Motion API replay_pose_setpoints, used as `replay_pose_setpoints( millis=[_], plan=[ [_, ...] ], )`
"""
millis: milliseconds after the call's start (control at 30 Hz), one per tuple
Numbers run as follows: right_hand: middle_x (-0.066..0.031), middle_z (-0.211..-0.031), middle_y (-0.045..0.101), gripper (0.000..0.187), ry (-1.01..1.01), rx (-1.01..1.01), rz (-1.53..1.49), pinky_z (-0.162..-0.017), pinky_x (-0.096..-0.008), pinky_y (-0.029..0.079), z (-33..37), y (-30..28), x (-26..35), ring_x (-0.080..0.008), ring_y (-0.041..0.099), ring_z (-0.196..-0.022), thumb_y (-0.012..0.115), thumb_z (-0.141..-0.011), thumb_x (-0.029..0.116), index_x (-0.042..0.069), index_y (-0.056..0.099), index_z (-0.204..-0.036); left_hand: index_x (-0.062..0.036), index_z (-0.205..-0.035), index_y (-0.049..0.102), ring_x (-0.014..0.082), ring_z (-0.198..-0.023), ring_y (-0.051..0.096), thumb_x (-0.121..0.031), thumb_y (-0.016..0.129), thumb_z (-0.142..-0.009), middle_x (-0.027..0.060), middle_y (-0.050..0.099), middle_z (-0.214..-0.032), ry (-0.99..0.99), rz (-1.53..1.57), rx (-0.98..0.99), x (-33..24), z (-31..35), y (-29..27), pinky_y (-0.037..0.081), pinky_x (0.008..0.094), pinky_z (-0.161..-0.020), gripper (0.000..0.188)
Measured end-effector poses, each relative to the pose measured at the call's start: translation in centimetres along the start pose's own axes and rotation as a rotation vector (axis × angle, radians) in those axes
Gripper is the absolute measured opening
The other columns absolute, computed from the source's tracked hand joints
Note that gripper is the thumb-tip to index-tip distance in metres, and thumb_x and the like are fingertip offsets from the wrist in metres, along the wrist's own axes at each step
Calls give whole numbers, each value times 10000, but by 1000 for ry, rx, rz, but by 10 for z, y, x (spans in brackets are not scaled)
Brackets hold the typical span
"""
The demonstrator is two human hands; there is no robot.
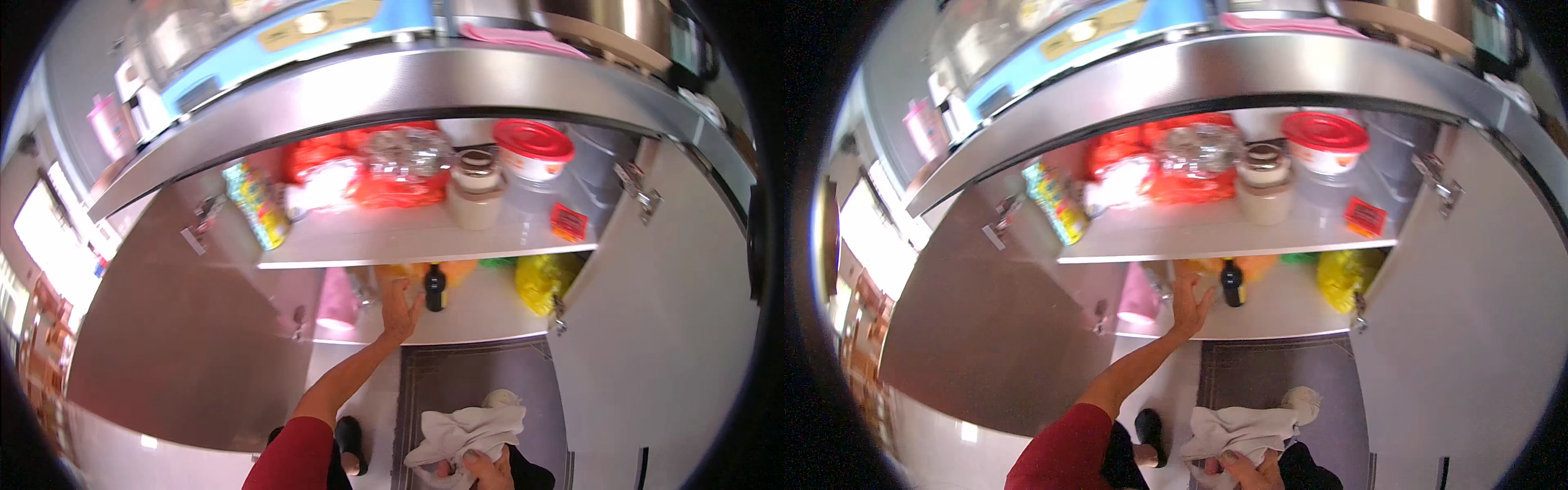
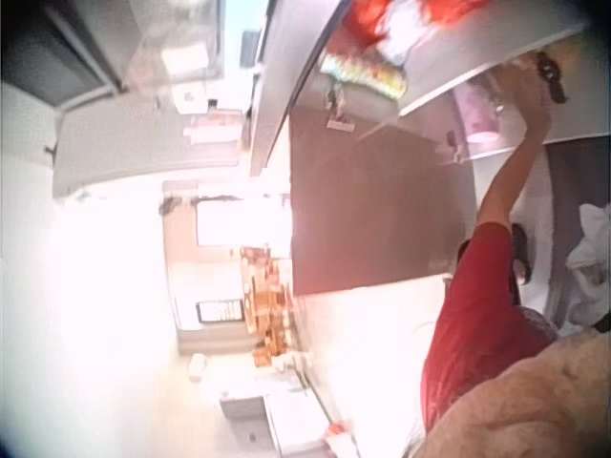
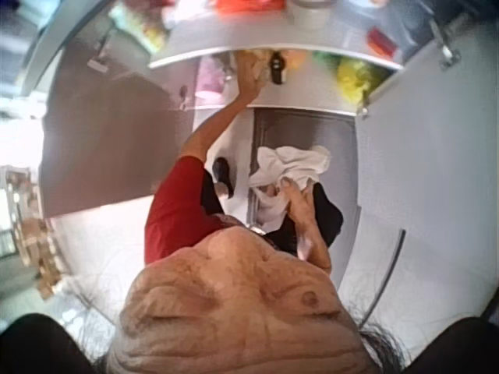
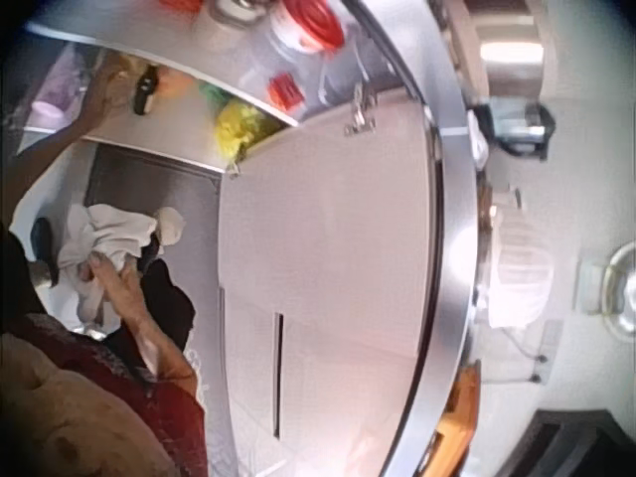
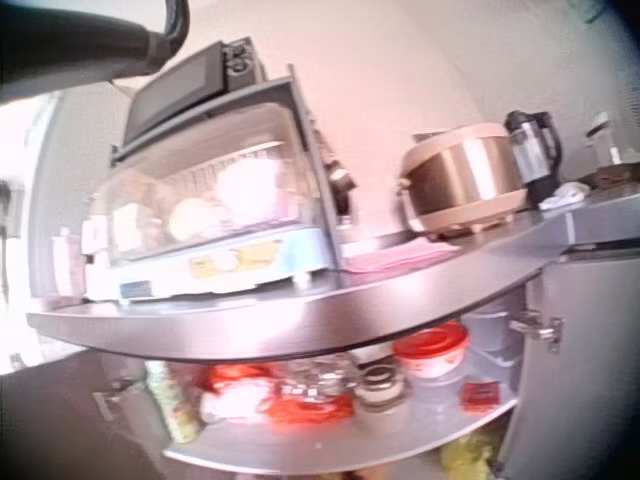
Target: The person wipes various items inside a kitchen cabinet using a white cloth. They clean a pink roll, a silver foil bag, a glass bowl, a dark bottle, a green and white carton, and a small plastic bag, placing each item back on the shelf after wiping.
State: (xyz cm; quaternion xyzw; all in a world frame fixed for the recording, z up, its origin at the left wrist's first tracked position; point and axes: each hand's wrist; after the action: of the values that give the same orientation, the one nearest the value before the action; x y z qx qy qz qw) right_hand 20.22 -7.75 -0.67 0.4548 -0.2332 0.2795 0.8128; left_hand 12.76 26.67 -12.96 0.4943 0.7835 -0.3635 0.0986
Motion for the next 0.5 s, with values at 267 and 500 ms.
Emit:
replay_pose_setpoints(
  millis=[267,500],
  plan=[
    [-135,-991,584,448,-36,168,173,-664,-332,531,-4,29,-14,-221,606,-812,604,-810,76,10,408,-1207,43,-1161,387,368,-1047,405,-213,677,-725,231,443,-1110,-2,-265,-405,34,-75,-171,313,440,-888,583],
    [-94,-868,594,343,-82,139,185,-612,-322,521,-17,57,-15,-199,596,-711,590,-807,68,4,477,-1124,77,-1270,293,344,-1111,436,-124,675,-748,232,434,-1194,-278,-98,-556,175,-142,-222,342,376,-975,677]
  ],
)
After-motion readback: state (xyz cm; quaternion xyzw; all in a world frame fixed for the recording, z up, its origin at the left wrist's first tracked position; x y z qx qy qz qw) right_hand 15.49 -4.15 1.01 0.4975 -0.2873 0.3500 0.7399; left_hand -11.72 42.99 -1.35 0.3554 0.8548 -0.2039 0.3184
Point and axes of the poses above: each hand's wrist, its own z-axis away from the middle knuckle, its own y-axis out of the palm, x = y × z
